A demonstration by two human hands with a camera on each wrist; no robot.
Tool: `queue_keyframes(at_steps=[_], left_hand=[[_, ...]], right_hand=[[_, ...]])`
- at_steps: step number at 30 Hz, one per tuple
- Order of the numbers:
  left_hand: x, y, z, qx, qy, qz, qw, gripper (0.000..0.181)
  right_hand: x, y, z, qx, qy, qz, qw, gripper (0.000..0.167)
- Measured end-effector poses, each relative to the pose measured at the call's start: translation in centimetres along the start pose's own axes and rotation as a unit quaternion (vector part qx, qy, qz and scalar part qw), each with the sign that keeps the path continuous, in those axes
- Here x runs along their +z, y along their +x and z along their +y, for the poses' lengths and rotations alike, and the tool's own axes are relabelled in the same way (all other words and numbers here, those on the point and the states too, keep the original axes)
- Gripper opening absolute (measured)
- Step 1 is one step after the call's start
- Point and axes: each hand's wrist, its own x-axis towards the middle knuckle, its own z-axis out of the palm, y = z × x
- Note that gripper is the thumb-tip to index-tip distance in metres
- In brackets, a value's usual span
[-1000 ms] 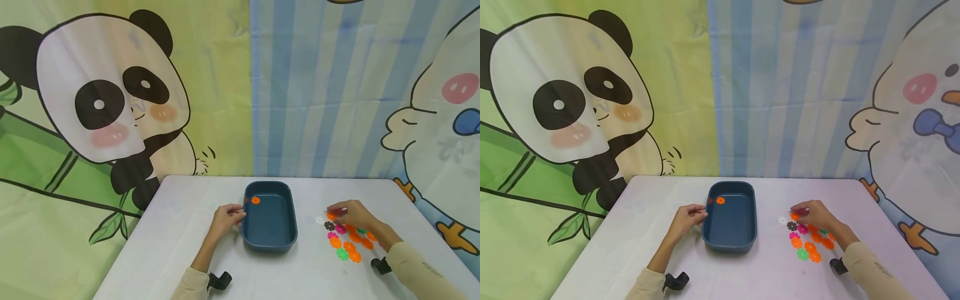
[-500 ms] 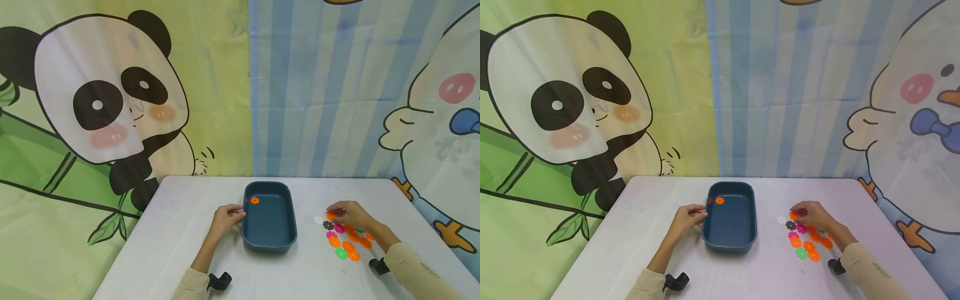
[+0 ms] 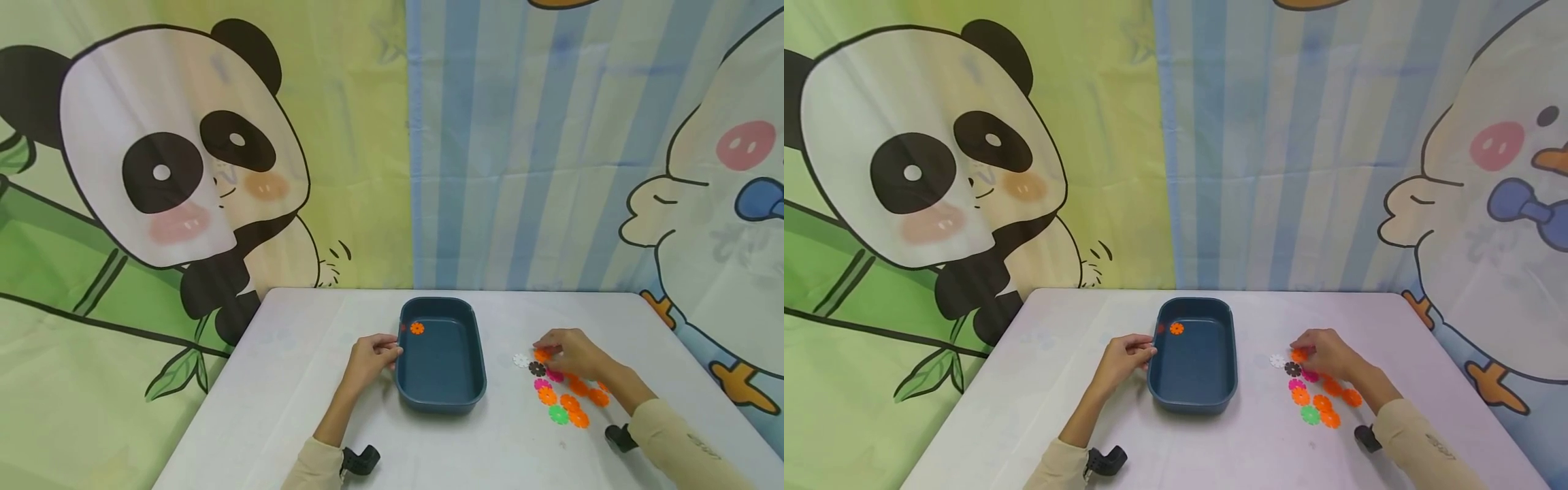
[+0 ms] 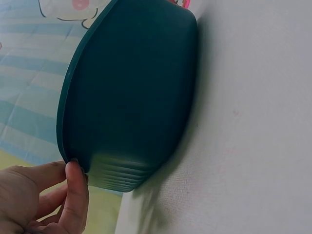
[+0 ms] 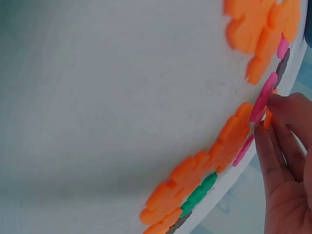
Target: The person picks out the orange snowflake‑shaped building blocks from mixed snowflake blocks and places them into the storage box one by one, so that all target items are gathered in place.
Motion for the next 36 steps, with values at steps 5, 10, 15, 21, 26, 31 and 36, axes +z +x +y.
queue_keyframes(at_steps=[5,10,15,21,26,31,36], left_hand=[[-0.1,0.0,0.0,-0.003,0.0,-0.002,1.0,0.035],[-0.1,0.0,0.0,0.007,0.002,-0.003,1.0,0.035],[-0.1,0.0,0.0,0.003,0.002,-0.005,1.0,0.035],[0.0,0.0,0.0,0.002,-0.002,-0.003,1.0,0.034],[0.0,0.0,-0.1,0.008,0.002,0.0,1.0,0.032],[0.0,0.0,-0.3,0.004,0.005,-0.002,1.0,0.034],[0.0,0.1,-0.4,0.009,0.008,0.0,0.9999,0.035]], right_hand=[[-0.1,0.3,-0.1,0.008,-0.003,0.002,1.0,0.031],[-0.4,1.2,-0.9,-0.004,0.005,0.055,0.9985,0.037],[-0.9,3.2,-3.4,-0.01,0.041,0.109,0.9932,0.037],[-1.6,6.4,-7.4,-0.047,0.074,0.144,0.9858,0.035],[-1.7,9.3,-10.9,-0.068,0.093,0.142,0.9832,0.034],[-1.5,11.6,-13.7,-0.088,0.113,0.15,0.9783,0.035],[-0.7,13.5,-15.5,-0.118,0.16,0.153,0.9681,0.035]])
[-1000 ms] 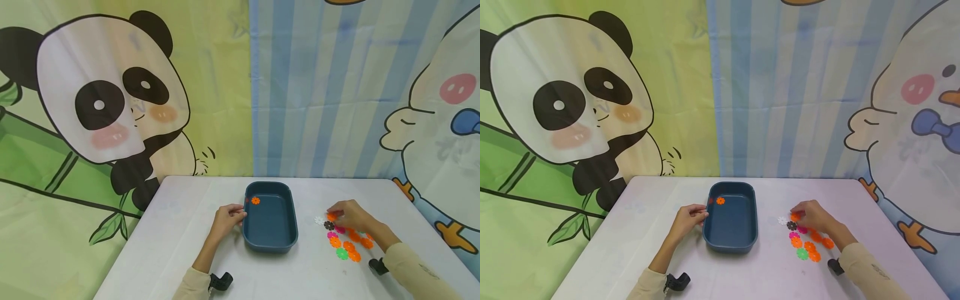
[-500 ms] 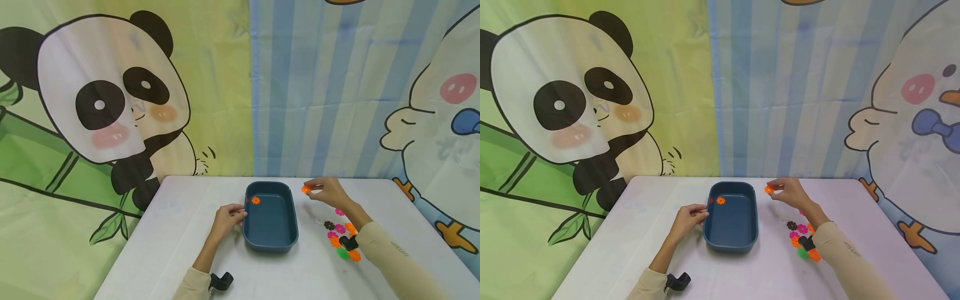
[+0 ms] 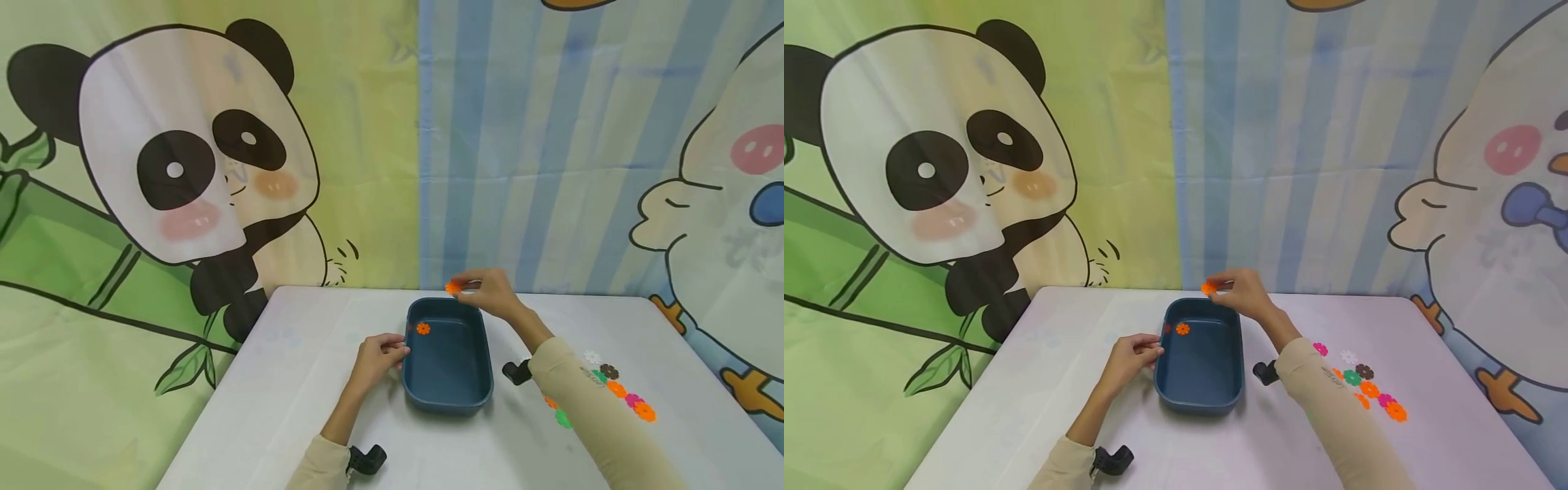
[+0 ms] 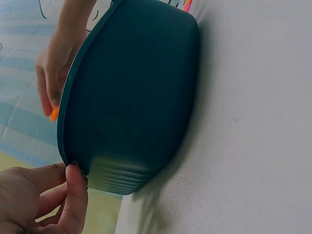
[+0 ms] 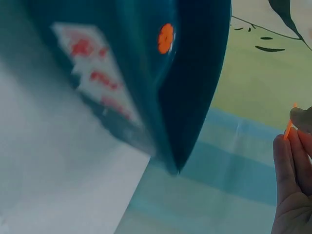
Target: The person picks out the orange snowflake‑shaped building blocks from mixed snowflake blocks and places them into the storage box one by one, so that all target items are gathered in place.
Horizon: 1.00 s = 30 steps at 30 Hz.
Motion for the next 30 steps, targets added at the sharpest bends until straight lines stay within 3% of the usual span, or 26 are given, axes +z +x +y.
queue_keyframes(at_steps=[10,14,25,30], left_hand=[[0.2,0.0,-0.2,0.007,-0.001,0.004,1.0,0.031],[0.2,0.0,-0.1,0.009,0.007,0.007,0.9999,0.03],[0.2,0.0,0.2,0.004,0.005,0.004,1.0,0.033],[0.1,0.0,0.2,0.007,0.013,0.006,0.9999,0.032]], right_hand=[[2.7,0.7,-2.6,-0.009,0.108,0.011,0.994,0.035],[4.5,1.4,-0.3,-0.017,0.132,0.035,0.9905,0.033],[7.4,0.3,1.3,-0.004,0.123,0.047,0.9913,0.033],[8.6,-0.4,1.6,0.019,0.102,0.016,0.9945,0.033]])
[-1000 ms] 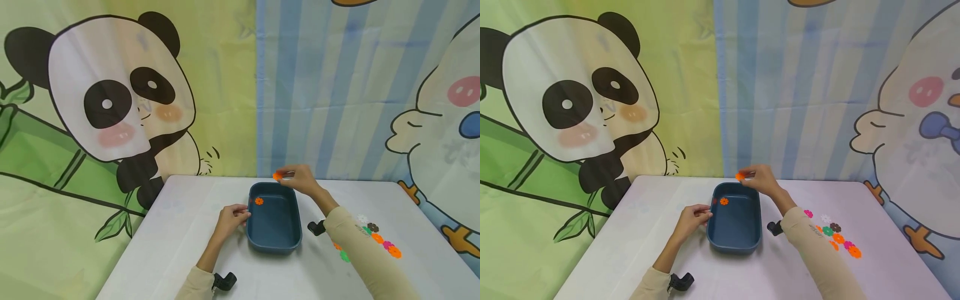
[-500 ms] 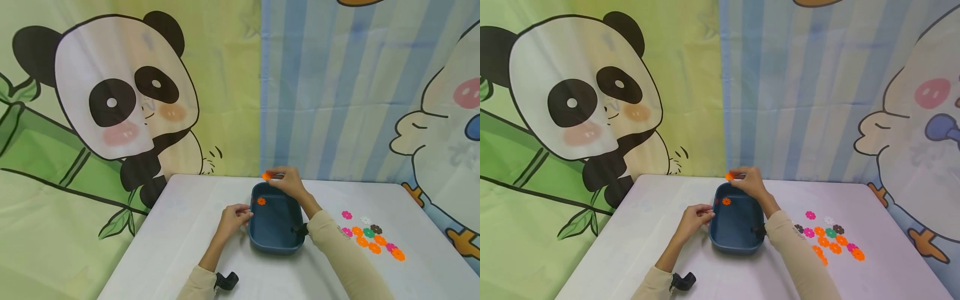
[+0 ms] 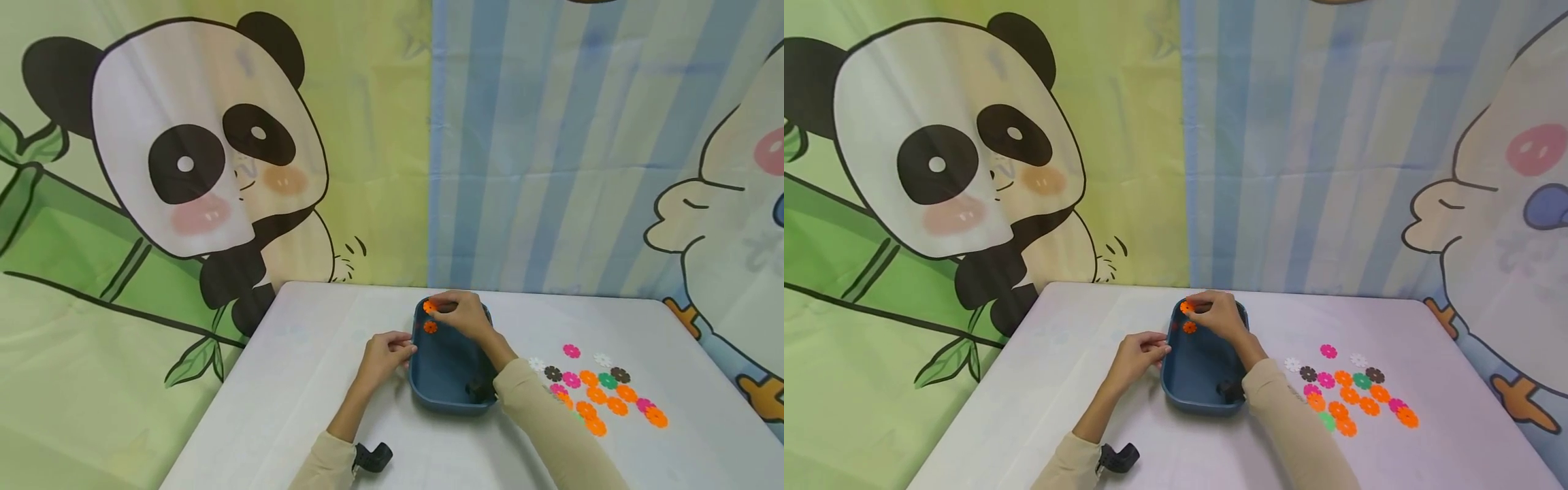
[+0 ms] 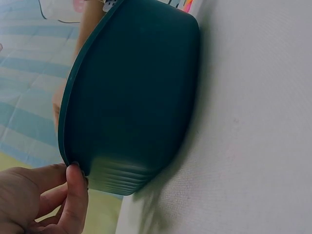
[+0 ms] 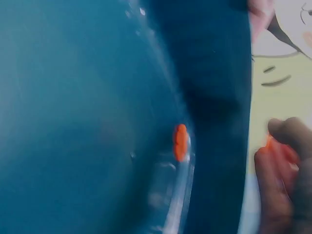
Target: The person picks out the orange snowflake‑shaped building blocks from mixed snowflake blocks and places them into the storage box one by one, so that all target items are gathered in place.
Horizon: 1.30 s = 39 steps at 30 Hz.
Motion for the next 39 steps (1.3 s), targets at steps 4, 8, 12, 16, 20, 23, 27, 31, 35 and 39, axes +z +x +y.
queue_keyframes(at_steps=[4,8,12,16,20,23,27,31,35,39], left_hand=[[0.1,0.0,-0.1,-0.003,0.003,-0.004,1.0,0.03],[0.1,0.1,0.1,-0.008,-0.001,-0.001,1.0,0.03],[0.0,0.2,0.1,-0.008,0.001,-0.001,1.0,0.031],[0.0,0.2,0.0,-0.009,0.005,-0.003,0.9999,0.032],[-0.1,0.2,-0.1,-0.007,0.002,-0.002,1.0,0.032],[-0.1,0.1,-0.1,-0.006,-0.001,-0.002,1.0,0.034],[-0.1,0.1,0.0,-0.003,-0.008,-0.001,1.0,0.035],[-0.1,0.1,-0.1,0.001,-0.01,-0.001,0.9999,0.035],[-0.1,0.0,-0.1,0.004,-0.008,-0.002,1.0,0.035],[-0.1,0.1,-0.1,0.007,-0.006,-0.001,1.0,0.036]], right_hand=[[0.7,-0.6,0.6,0.002,-0.027,-0.027,0.9993,0.033],[1.0,-0.7,1.2,-0.009,-0.058,-0.039,0.9976,0.033],[1.1,-0.7,1.5,-0.02,-0.089,-0.058,0.9941,0.032],[1.2,-0.8,1.7,-0.005,-0.118,-0.088,0.9891,0.032],[1.3,-0.9,1.8,0.009,-0.134,-0.11,0.9848,0.032],[1.3,-0.9,1.9,0.008,-0.148,-0.124,0.9812,0.032],[1.4,-0.9,2.0,-0.007,-0.166,-0.142,0.9759,0.032],[1.4,-0.9,2.0,-0.024,-0.188,-0.155,0.9696,0.028],[1.4,-1.0,1.9,-0.032,-0.204,-0.164,0.9645,0.024],[1.5,-1.0,1.8,-0.042,-0.217,-0.168,0.9607,0.023]])
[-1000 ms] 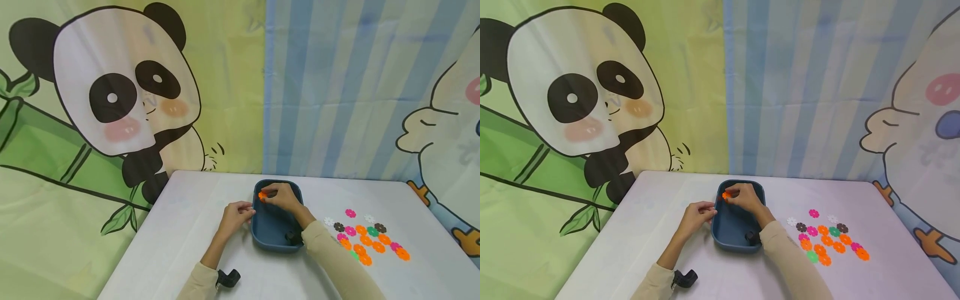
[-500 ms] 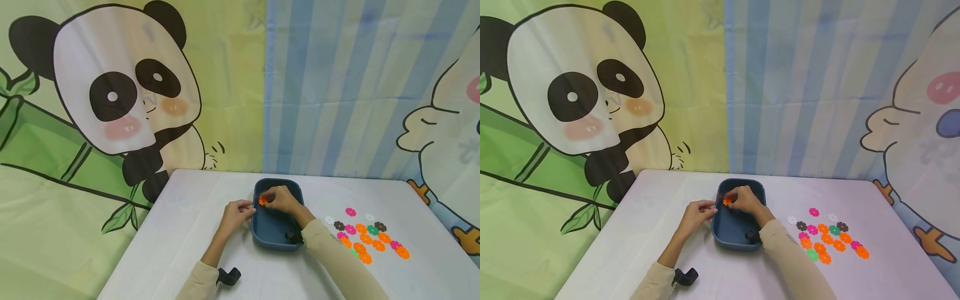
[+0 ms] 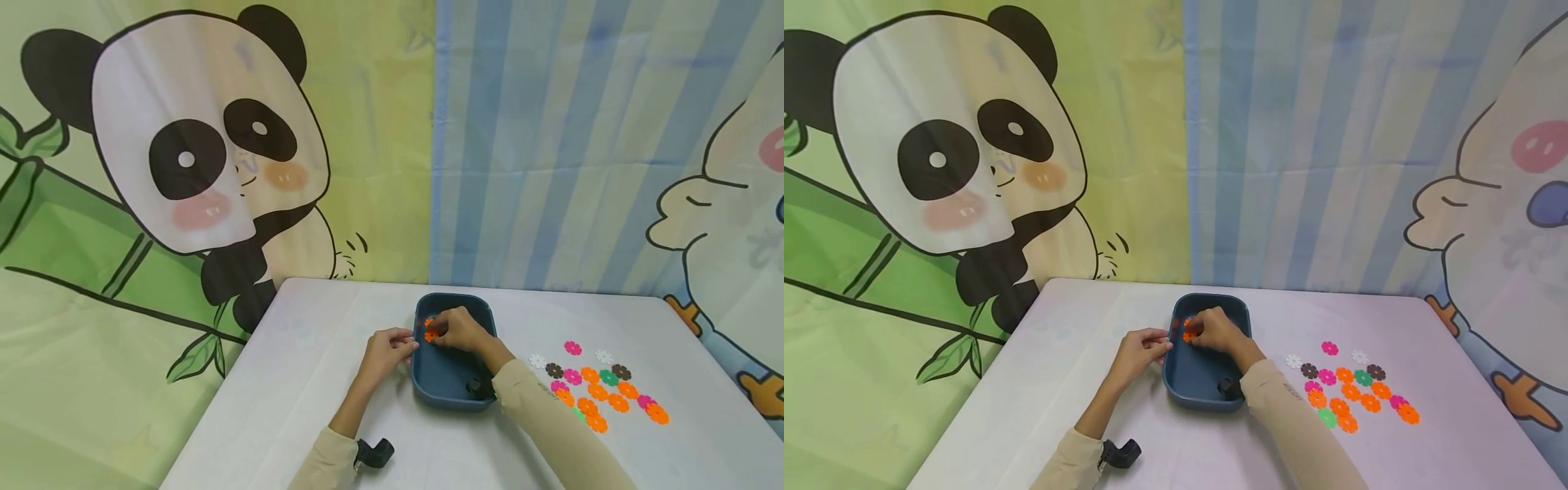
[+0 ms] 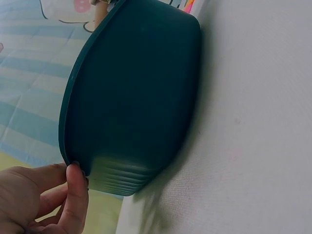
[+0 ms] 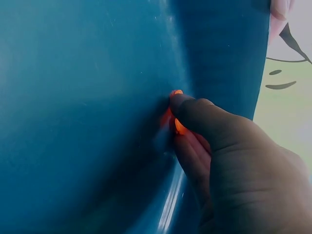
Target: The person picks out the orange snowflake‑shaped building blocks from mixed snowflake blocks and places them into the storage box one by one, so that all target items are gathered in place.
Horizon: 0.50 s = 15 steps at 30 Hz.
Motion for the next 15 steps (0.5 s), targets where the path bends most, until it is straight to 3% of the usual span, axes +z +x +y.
queue_keyframes(at_steps=[8,12,15], left_hand=[[-0.1,0.0,0.0,-0.001,0.001,0.0,1.0,0.034],[-0.1,0.0,0.0,-0.005,0.001,0.001,1.0,0.032],[0.1,0.0,0.0,-0.005,0.002,-0.002,1.0,0.032]], right_hand=[[0.1,0.2,0.1,-0.013,-0.006,0.016,0.9998,0.024],[-0.1,0.2,0.0,0.014,0.047,0.065,0.9966,0.027],[-0.9,0.2,-0.6,0.031,0.119,0.116,0.9856,0.031]])
